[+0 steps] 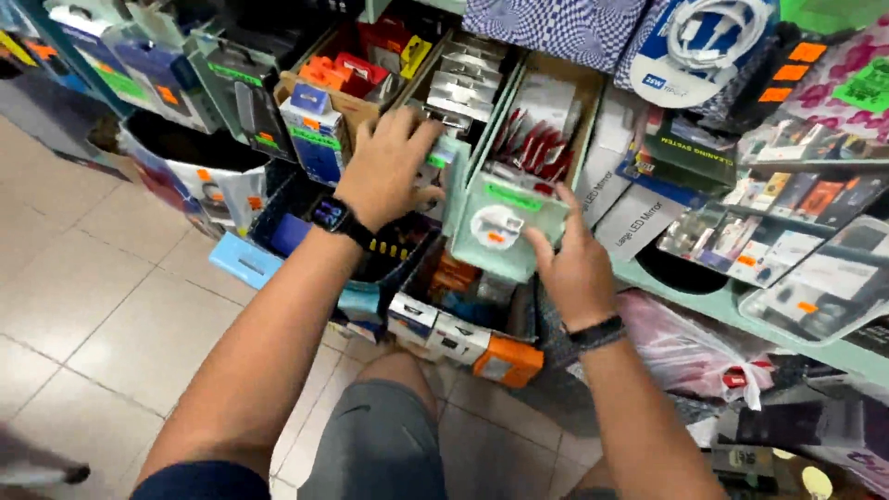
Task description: A person at a store counter unwraps and untangles a new pair of white earphones to test or show them.
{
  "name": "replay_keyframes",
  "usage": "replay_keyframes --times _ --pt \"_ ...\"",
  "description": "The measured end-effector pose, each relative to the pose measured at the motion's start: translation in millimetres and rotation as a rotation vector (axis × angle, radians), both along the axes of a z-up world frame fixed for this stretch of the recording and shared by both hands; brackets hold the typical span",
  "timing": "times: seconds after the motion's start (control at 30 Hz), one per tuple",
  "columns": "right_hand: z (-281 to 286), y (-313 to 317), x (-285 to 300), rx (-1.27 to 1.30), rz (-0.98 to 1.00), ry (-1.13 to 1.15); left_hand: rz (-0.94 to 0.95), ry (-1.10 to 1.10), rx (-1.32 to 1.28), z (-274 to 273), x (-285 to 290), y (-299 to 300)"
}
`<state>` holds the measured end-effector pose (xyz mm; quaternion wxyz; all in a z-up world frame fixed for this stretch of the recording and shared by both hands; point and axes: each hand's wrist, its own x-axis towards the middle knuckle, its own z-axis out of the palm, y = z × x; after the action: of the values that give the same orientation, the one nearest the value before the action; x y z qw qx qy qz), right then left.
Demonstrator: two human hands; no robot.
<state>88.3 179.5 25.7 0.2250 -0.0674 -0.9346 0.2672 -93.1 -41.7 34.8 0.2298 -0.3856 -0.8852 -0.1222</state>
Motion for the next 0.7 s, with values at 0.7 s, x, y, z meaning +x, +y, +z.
replay_keyframes --times 0.7 --pt "12.2 3.1 -22.6 0.082 -0.083 -0.164 -0.092 -0.087 0.106 -21.3 129.3 -84.0"
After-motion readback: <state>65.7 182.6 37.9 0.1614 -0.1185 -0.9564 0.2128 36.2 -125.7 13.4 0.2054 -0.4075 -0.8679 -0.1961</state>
